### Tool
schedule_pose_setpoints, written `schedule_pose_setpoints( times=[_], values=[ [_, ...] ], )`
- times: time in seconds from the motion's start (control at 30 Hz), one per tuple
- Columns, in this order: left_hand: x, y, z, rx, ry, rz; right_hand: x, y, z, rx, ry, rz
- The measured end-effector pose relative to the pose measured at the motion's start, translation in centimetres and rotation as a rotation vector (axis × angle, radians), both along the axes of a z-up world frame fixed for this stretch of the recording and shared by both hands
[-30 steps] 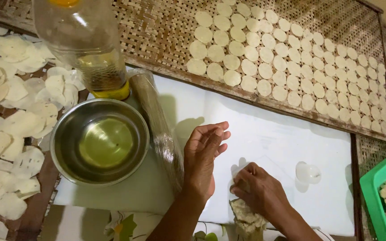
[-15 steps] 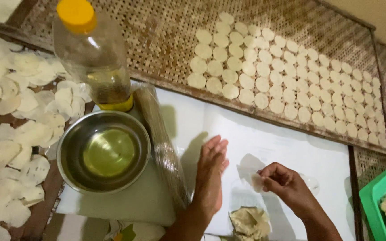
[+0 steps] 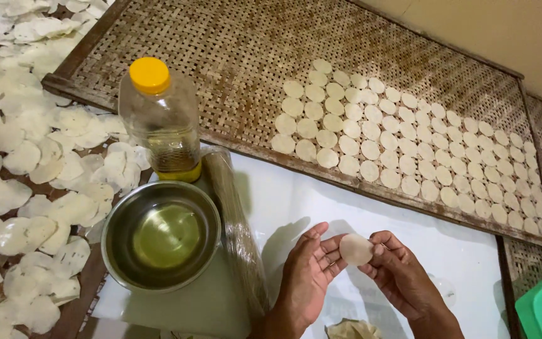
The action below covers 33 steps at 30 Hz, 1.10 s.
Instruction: Rolling out dough and cutting it into small circular discs using a mold.
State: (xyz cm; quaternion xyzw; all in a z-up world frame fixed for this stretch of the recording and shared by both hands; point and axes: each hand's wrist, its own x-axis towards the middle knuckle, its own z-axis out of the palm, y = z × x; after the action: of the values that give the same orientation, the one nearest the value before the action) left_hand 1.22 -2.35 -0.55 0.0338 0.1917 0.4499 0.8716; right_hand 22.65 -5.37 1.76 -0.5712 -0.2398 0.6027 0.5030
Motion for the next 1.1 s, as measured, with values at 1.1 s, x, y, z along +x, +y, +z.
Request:
schedule_pose_setpoints(
  times=[1.1],
  values=[
    [-1.6, 1.4, 1.7, 0.235, 0.342, -0.118, -2.6, 1.7, 2.8, 0.023, -0.641, 0.261]
  ],
)
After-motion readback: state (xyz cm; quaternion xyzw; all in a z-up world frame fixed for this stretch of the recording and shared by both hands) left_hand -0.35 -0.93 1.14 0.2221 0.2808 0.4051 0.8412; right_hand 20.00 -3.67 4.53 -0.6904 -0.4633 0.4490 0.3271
